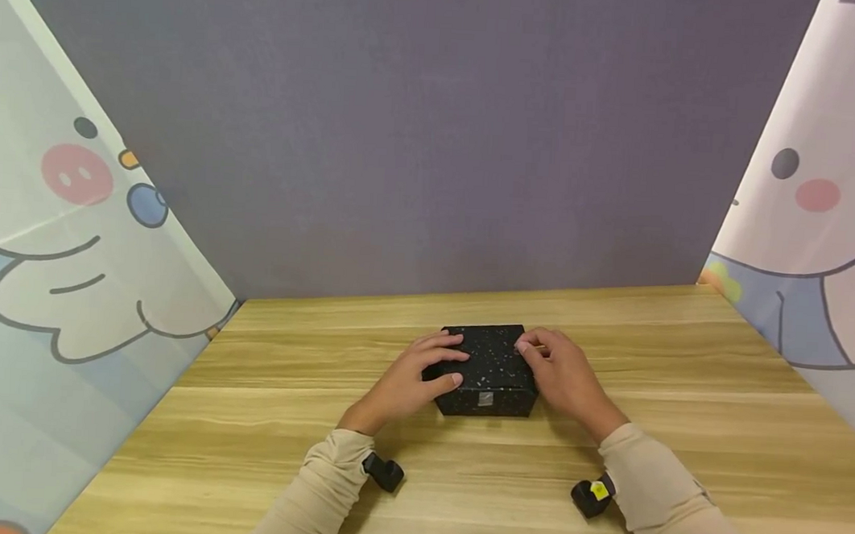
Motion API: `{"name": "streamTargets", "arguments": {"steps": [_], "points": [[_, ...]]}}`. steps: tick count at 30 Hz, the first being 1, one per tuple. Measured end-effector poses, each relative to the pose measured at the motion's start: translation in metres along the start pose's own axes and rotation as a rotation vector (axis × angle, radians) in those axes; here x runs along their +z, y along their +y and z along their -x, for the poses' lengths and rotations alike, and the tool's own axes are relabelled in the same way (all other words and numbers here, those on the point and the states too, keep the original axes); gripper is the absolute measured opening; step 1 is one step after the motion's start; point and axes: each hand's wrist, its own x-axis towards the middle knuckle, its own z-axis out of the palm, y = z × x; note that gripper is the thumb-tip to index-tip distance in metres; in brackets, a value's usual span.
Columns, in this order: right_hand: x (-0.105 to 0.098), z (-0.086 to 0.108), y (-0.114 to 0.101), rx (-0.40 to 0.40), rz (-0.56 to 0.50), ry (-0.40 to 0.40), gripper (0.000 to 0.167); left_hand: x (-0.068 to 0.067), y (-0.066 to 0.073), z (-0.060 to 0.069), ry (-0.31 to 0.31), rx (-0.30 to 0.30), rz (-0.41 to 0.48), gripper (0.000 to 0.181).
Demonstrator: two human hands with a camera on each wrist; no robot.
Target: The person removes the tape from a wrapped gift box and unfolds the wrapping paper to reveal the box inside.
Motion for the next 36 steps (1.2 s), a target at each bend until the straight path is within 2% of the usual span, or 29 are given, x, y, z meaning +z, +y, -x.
{"name": "streamTargets", "arguments": {"steps": [4, 11, 18, 23, 32, 36], "points": [[-0.004, 0.000, 0.003, 0.050, -0.033, -0.054, 0.024, 0.000, 0.000, 0.000, -0.003, 0.003, 0.001, 0.040], [-0.013, 0.000, 0.009, 0.169, -0.315, -0.146, 0.034, -0.001, -0.001, 0.001, -0.006, 0.002, 0.007, 0.040], [-0.022, 0.000, 0.017, 0.222, -0.422, -0.170, 0.035, 0.000, -0.001, 0.002, -0.004, 0.002, 0.007, 0.040], [-0.032, 0.001, 0.026, 0.271, -0.391, -0.166, 0.034, 0.000, -0.001, 0.002, -0.003, 0.000, 0.004, 0.040], [-0.044, 0.003, 0.041, 0.303, -0.184, -0.235, 0.036, 0.000, -0.002, 0.002, -0.004, 0.007, -0.006, 0.041], [-0.046, 0.003, 0.043, 0.276, -0.060, -0.223, 0.035, 0.000, -0.003, 0.003, -0.001, 0.022, -0.012, 0.040]]}}
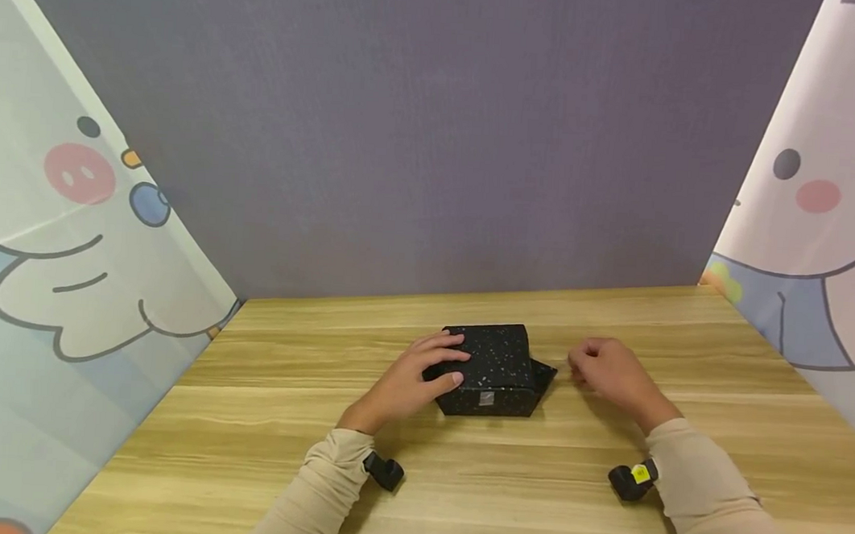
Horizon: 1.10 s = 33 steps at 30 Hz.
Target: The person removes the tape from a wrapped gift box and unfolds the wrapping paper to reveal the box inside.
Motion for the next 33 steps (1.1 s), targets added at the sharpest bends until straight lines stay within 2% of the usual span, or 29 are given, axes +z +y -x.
{"name": "streamTargets", "arguments": {"steps": [4, 7, 11, 15, 17, 20, 24, 26, 28, 33], "points": [[-0.002, 0.000, 0.001, -0.025, 0.141, 0.064, 0.029, -0.002, -0.001, -0.002, 0.026, 0.047, 0.008, 0.039], [-0.003, 0.000, 0.002, -0.040, 0.190, 0.070, 0.028, -0.003, -0.001, -0.004, 0.050, 0.060, -0.001, 0.042], [-0.001, 0.000, 0.004, -0.058, 0.211, 0.066, 0.027, -0.003, 0.001, -0.003, 0.066, 0.033, -0.068, 0.044], [0.001, 0.000, 0.007, -0.069, 0.221, 0.069, 0.026, -0.001, 0.002, -0.001, 0.052, -0.013, -0.131, 0.048], [0.002, -0.001, 0.007, -0.075, 0.229, 0.073, 0.026, -0.001, 0.002, 0.000, 0.043, -0.043, -0.132, 0.049], [0.005, -0.001, 0.003, -0.108, 0.241, 0.096, 0.021, -0.001, 0.002, 0.002, 0.034, -0.089, -0.081, 0.052], [0.011, -0.001, -0.005, -0.148, 0.235, 0.140, 0.019, -0.003, 0.002, 0.003, 0.024, -0.116, -0.044, 0.055], [0.014, 0.000, -0.011, -0.142, 0.215, 0.149, 0.019, -0.003, 0.002, 0.002, 0.015, -0.123, -0.048, 0.056], [0.017, 0.002, -0.018, -0.120, 0.164, 0.128, 0.020, -0.003, 0.002, 0.002, 0.007, -0.133, -0.050, 0.058], [0.023, 0.003, -0.031, -0.068, 0.013, 0.018, 0.033, -0.003, 0.002, 0.001, 0.005, -0.141, -0.050, 0.062]]}}
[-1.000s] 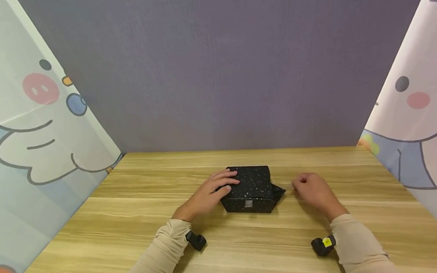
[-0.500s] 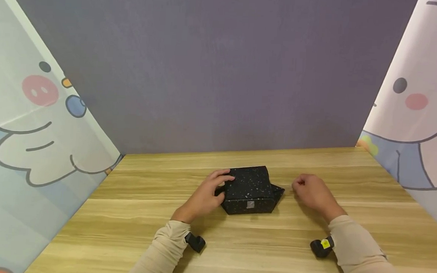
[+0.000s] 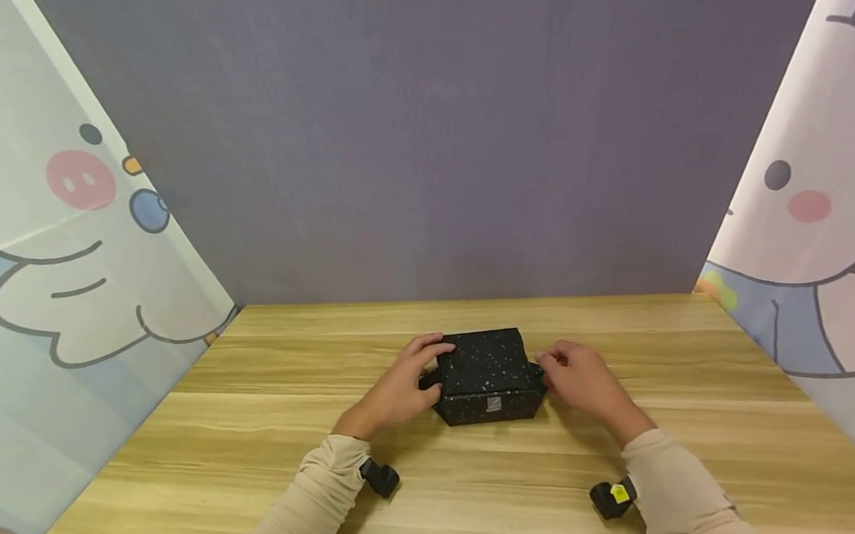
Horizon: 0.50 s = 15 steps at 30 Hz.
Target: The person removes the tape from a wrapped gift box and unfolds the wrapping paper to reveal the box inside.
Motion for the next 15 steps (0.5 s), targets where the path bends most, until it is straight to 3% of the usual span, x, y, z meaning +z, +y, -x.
{"name": "streamTargets", "arguments": {"steps": [7, 15], "points": [[0.0068, -0.0018, -0.0084, 0.007, -0.024, -0.116, 0.055, -0.0014, -0.0005, 0.0006, -0.002, 0.018, -0.002, 0.063], [0.0064, 0.0013, -0.0067, -0.059, 0.045, -0.134, 0.066, -0.0028, -0.0025, 0.0015, -0.014, 0.027, -0.004, 0.065]]}}
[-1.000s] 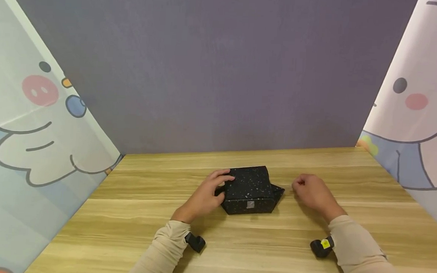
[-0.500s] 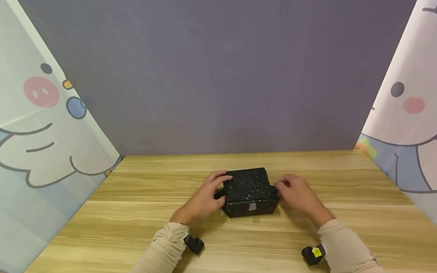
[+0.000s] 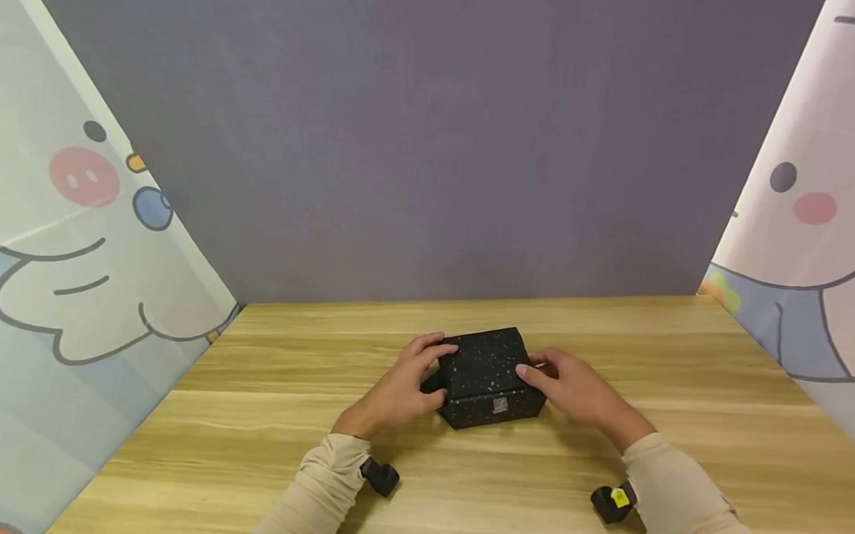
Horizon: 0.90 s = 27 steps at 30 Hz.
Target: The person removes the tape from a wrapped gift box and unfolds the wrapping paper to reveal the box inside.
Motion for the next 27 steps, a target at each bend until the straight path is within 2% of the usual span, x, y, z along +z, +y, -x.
{"name": "streamTargets", "arguments": {"steps": [7, 10, 14, 21, 27], "points": [[-0.0025, 0.0031, -0.0018, -0.039, 0.012, -0.017, 0.070, -0.0007, 0.0015, -0.0016, 0.007, -0.133, -0.030, 0.077], [-0.0027, 0.0021, -0.0023, -0.042, 0.010, -0.012, 0.070, -0.0007, 0.0023, -0.0035, 0.016, -0.170, -0.052, 0.084], [-0.0013, 0.0020, -0.0020, -0.040, 0.006, 0.031, 0.067, 0.0013, 0.0035, -0.0050, 0.045, -0.189, -0.094, 0.084], [0.0030, 0.0010, 0.0005, -0.024, -0.046, 0.102, 0.061, 0.0044, 0.0039, -0.0050, 0.131, -0.211, -0.120, 0.065], [0.0070, -0.0007, 0.0038, 0.006, -0.098, 0.133, 0.059, 0.0055, 0.0033, -0.0043, 0.130, -0.209, -0.137, 0.063]]}}
